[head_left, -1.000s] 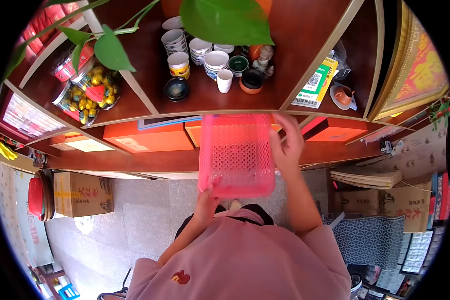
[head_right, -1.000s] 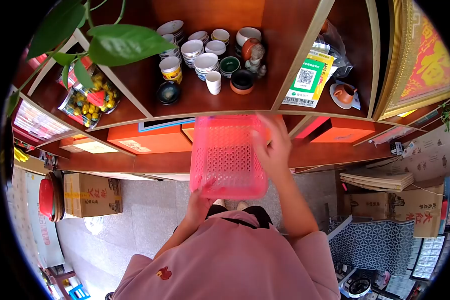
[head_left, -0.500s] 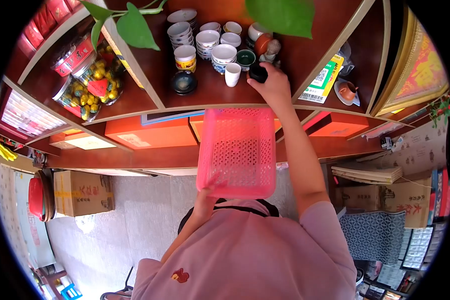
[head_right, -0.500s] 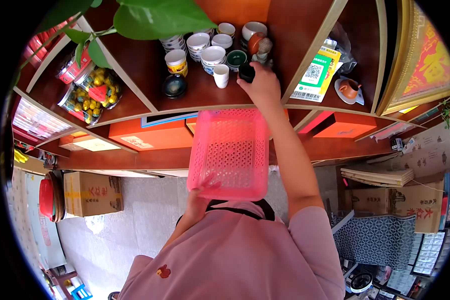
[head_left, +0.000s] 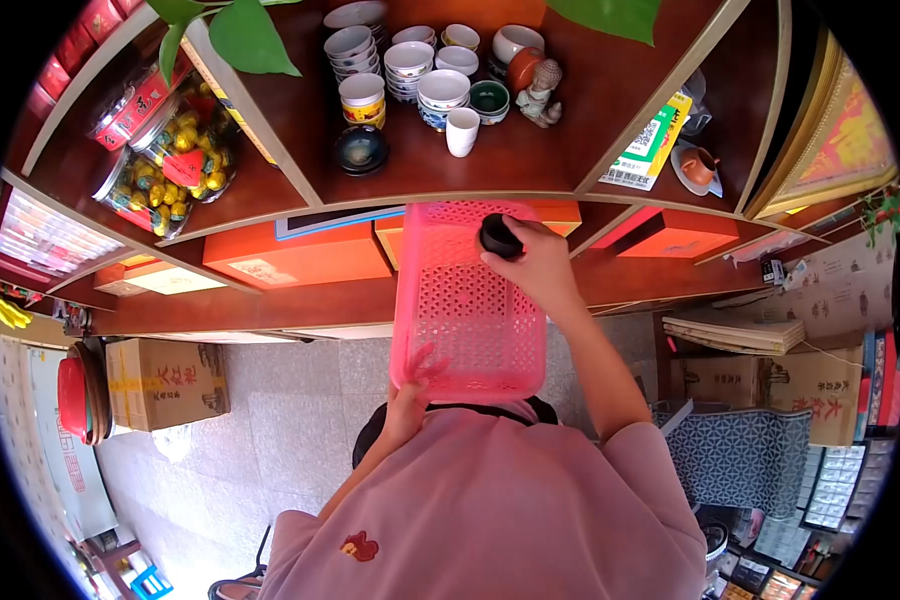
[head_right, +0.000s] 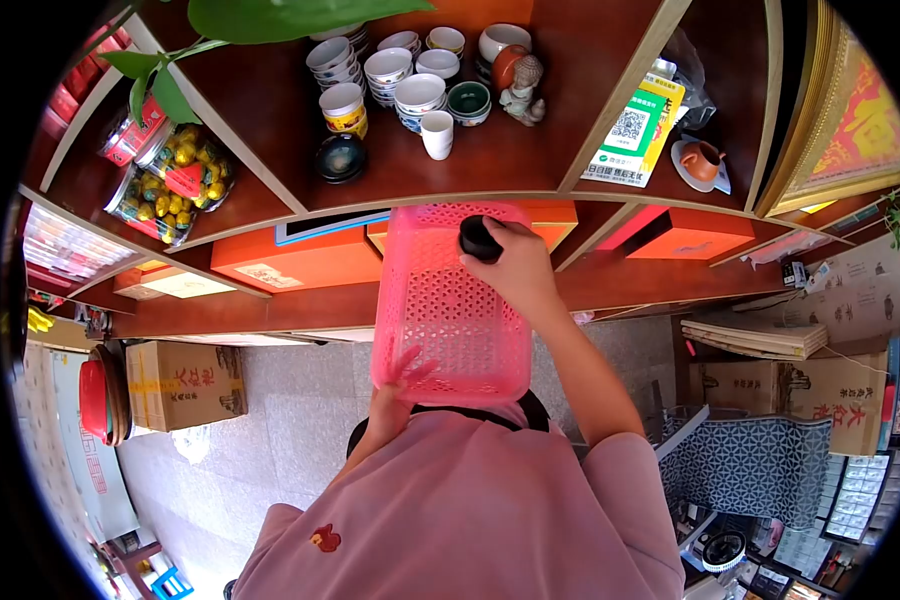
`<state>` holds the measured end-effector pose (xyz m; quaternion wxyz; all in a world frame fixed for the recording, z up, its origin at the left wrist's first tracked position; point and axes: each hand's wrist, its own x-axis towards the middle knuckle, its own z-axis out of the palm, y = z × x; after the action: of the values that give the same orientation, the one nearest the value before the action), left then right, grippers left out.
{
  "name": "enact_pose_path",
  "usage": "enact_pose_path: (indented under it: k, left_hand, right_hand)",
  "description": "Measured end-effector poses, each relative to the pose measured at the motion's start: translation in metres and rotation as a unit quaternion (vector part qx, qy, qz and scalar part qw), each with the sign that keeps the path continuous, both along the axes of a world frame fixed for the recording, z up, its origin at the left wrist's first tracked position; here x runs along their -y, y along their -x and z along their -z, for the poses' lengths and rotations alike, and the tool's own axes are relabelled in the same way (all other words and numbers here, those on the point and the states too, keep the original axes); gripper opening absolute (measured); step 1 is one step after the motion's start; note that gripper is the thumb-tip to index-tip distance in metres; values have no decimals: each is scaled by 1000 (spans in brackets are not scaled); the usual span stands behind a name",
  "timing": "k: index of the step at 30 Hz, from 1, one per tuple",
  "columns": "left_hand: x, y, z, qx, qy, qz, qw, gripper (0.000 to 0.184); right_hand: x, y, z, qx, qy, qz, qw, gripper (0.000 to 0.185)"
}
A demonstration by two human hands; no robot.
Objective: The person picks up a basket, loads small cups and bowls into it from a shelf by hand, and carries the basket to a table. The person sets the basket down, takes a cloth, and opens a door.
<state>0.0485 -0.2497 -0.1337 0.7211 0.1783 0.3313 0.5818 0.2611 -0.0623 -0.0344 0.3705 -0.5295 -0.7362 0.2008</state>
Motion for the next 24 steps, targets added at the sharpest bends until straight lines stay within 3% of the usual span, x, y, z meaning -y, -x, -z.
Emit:
enact_pose_path:
  k: [5,8,12,14,21,23,24]
  left_hand:
    - [4,-16,13,58,30,-49,997,81]
    - [2,-22,25,20,6,-43,999,80]
    - [0,-25,23,45,7,-39,998,79]
    - [-3,-24,25,66,0,-33,997,77]
    - [-3,-25,17,76,1,-27,997,76]
    - [-2,-26,12,49,-5,-15,999,74]
    - [-3,-25,9,50,-5,-15,999,74]
  right_hand:
    - [-20,15,46,154,-50,56,985,52]
    - [-24,15,61,213,-23,65,974,56]
    - [-24,16,65,281,-29,70,957,56]
    - [-18,18,50,388,-78,75,915,62]
    - [14,-2,10,303,-49,63,950,66]
    - [21,-14,26,97,2,139,985,59]
    - [24,-21,35,98,2,139,985,59]
